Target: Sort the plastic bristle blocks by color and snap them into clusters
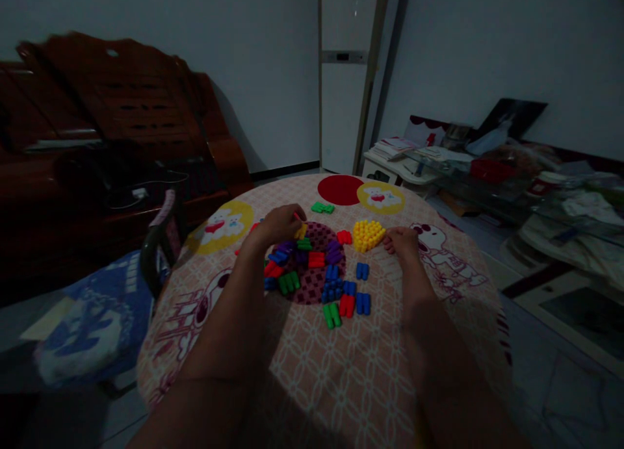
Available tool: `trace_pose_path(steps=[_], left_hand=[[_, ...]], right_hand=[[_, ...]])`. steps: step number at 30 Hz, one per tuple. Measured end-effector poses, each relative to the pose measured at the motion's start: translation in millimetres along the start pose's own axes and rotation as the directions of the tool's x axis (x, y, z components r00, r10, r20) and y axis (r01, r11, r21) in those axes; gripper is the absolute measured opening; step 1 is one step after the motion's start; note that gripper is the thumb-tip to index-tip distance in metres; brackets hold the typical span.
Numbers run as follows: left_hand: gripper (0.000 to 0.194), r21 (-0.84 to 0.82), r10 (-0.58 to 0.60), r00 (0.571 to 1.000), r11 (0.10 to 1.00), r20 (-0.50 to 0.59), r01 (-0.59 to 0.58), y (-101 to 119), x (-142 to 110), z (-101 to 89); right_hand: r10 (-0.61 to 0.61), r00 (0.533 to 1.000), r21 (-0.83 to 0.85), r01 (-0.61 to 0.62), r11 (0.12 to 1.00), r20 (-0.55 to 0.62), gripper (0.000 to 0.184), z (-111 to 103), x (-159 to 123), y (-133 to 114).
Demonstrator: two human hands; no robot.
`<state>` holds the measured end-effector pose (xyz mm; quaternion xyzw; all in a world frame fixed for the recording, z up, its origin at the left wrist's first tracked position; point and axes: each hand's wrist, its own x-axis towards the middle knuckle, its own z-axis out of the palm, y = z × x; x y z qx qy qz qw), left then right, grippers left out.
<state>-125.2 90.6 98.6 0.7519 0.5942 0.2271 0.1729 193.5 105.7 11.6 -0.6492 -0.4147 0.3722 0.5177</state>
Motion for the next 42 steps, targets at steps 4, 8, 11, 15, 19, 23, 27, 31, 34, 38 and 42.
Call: trace_pose_path(steps=[4,8,11,15,19,23,27,31,34,38,42], left_hand=[[0.032,-0.157,0.06,0.998,0.986,-0.033,-0.065,21,15,43.7],[0.031,-0.103,0.14,0.99,0.985,-0.006,-0.14,36,28,76.6],[0.036,-0.069,0.182,0.983,0.981,-0.02,-0.183,43,37,84.4],[0.038,-0.082,0.219,0.974,0.971,-0.062,-0.223,52,54,95.9],[0.038,-0.088,0.201,0.979,0.976,-0.008,-0.201,53,64,109.5],[0.038,-0.079,0.174,0.982,0.983,0.073,-0.169,40,55,106.7],[0.035,-0.091,0.163,0.967,0.985,0.197,-0.148,31,44,94.3],[0.028,-0.102,0.143,0.986,0.986,0.082,-0.135,36,47,93.1],[0.018,-0.085,0.126,0.991,0.989,0.032,-0.123,41,51,102.0],[0.02,-0.086,0.131,0.991,0.987,-0.034,-0.133,45,52,114.8],[0.028,-0.151,0.15,0.988,0.976,-0.044,-0.155,47,52,119.6]], right_hand=[[0.036,0.999,0.006,-0.036,0.999,-0.037,0.013,0,-3,-3],[0.045,0.998,0.005,-0.045,0.999,-0.038,0.014,0,-4,-5],[0.052,0.998,0.007,-0.052,0.999,-0.037,0.013,0,-4,-5],[0.062,0.998,0.002,-0.062,0.998,-0.034,0.015,1,-4,-6],[0.059,0.998,0.016,-0.058,0.998,-0.03,0.016,0,-4,-7],[0.059,0.998,0.005,-0.059,0.998,-0.029,0.012,0,-4,-7],[0.068,0.997,-0.001,-0.068,0.998,-0.04,0.014,1,-3,-6],[0.063,0.997,0.004,-0.063,0.998,-0.033,0.018,1,-3,-4],[0.059,0.998,0.001,-0.059,0.998,-0.03,0.019,0,-2,-3],[0.04,0.999,-0.009,-0.04,0.999,-0.021,0.017,0,-2,-2],[0.033,0.999,-0.008,-0.034,0.999,-0.029,0.016,1,0,-1]])
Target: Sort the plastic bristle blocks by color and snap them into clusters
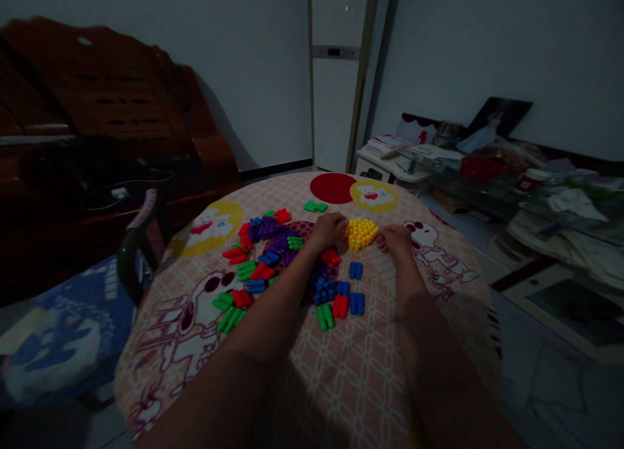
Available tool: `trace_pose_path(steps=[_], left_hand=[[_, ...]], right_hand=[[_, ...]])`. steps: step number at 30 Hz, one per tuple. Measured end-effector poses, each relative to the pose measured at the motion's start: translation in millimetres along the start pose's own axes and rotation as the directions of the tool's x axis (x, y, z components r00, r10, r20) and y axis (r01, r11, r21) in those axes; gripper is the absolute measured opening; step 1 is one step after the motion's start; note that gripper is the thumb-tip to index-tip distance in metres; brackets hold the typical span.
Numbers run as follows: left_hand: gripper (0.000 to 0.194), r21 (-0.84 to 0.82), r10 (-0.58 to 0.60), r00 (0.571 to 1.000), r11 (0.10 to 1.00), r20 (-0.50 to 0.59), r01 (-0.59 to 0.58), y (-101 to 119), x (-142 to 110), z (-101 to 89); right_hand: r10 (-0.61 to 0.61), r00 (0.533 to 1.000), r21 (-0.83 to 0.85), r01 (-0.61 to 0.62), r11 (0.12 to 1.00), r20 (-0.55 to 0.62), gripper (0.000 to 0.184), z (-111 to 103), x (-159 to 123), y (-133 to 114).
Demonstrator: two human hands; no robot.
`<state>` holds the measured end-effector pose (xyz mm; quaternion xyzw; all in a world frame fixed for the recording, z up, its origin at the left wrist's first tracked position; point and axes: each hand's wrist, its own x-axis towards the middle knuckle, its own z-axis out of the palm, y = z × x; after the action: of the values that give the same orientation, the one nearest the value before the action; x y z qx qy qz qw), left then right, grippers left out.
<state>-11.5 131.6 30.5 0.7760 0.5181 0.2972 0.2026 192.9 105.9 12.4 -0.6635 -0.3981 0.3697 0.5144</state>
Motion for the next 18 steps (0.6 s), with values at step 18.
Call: trace_pose_path(steps=[18], left_hand=[[0.031,-0.01,-0.111,0.994,0.994,0.015,0.111,-12,1,-0.6]], right_hand=[[0.014,0.999,-0.075,-0.011,0.997,0.045,0.018,3,4,3]])
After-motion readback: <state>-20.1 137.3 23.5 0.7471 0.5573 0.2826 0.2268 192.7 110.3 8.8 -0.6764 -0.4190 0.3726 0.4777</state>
